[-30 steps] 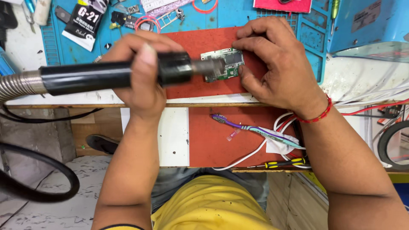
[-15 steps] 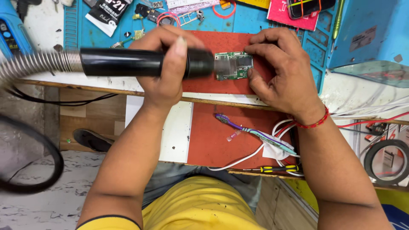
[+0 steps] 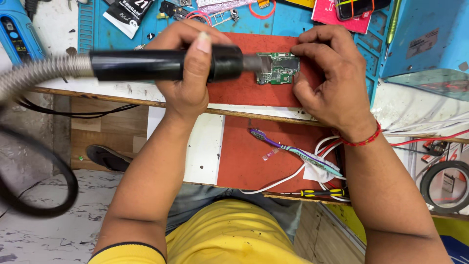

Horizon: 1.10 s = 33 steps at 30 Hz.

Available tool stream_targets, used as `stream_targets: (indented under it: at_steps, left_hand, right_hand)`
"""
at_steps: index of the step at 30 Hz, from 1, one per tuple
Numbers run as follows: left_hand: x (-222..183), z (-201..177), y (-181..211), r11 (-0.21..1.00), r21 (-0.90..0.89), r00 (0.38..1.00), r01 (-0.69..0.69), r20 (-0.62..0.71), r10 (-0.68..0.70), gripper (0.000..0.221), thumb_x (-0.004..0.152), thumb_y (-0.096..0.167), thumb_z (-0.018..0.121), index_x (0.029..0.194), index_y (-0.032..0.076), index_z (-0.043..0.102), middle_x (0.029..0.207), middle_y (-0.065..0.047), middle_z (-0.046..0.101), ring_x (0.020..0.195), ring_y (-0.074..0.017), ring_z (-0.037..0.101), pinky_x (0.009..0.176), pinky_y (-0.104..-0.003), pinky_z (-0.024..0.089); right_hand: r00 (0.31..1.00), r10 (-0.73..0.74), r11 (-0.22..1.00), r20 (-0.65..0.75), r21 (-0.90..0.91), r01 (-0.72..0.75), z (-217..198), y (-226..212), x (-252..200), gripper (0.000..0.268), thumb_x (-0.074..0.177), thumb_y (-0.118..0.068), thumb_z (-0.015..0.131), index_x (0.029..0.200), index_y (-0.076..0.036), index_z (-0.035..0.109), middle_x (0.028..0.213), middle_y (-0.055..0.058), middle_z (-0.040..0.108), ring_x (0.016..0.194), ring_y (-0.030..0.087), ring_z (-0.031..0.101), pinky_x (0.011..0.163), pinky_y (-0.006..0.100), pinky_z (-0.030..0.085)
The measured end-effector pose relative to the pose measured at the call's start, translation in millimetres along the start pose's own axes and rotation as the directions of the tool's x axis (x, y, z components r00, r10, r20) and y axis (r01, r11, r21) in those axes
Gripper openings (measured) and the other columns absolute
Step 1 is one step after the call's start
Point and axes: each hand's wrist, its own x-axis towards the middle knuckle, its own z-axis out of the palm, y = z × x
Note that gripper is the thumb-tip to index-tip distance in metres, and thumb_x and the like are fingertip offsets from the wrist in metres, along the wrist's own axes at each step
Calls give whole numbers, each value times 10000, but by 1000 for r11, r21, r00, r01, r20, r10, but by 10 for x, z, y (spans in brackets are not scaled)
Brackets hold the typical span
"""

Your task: The person uses a brush to clean a circuit board and then applies heat to it with a hot air rework station.

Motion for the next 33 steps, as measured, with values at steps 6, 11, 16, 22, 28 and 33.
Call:
stream_targets:
  at_steps: [6, 11, 16, 22, 28, 33]
  left_hand:
    - [19, 14, 7, 1000, -15, 999, -3, 34, 4, 288, 1103, 224, 562, 981, -36, 591, 962, -162, 708, 810, -170, 672, 802, -294, 565]
    - [38, 10, 44, 999, 31, 999, -21, 39, 20, 288, 1095, 226, 567, 974, -34, 589, 959, -165, 712, 810, -168, 679, 794, -289, 570]
    - [23, -14, 45, 1000, 6, 999, -4, 49, 4, 282, 1093, 219, 570, 972, -35, 582, 918, -169, 707, 798, -175, 685, 785, -291, 576]
    - [21, 2, 63, 999, -29, 997, 23, 68, -21, 297, 1092, 221, 575, 950, -39, 574, 917, -172, 694, 798, -185, 691, 781, -301, 584]
    - [40, -14, 96, 1000, 2, 996, -13, 88, 13, 302, 1080, 249, 570, 960, -28, 573, 945, -168, 702, 790, -167, 672, 770, -286, 569]
    - [1, -10, 48, 1000, 2, 998, 24, 57, -24, 307, 1090, 234, 579, 952, -40, 588, 929, -175, 720, 787, -184, 686, 781, -303, 589]
  right_hand:
    - [990, -106, 993, 90, -51, 111, -63, -63, 60, 463, 780, -85, 776, 1224, 6, 682, 1283, 164, 573, 1192, 374, 526, 1049, 452, 455]
    - [989, -78, 996, 127, -36, 83, -59, -51, 50, 496, 821, -114, 792, 1302, -46, 689, 1310, 134, 577, 1198, 332, 531, 1071, 423, 453]
    - [991, -104, 994, 90, -25, 106, -55, -49, 47, 486, 800, -98, 778, 1262, 0, 664, 1338, 160, 563, 1261, 368, 520, 1104, 454, 450]
    - [990, -90, 995, 109, -21, 93, -49, -8, 14, 443, 850, -122, 800, 1258, -9, 669, 1336, 148, 554, 1244, 337, 517, 1097, 420, 451]
    - [991, -80, 997, 106, 6, 80, -55, -34, 30, 461, 815, -114, 791, 1245, -1, 670, 1320, 151, 555, 1211, 344, 528, 1106, 434, 463]
    - [992, -80, 997, 102, -3, 80, -59, -37, 46, 483, 838, -121, 797, 1293, -13, 676, 1337, 145, 556, 1222, 333, 535, 1112, 422, 471]
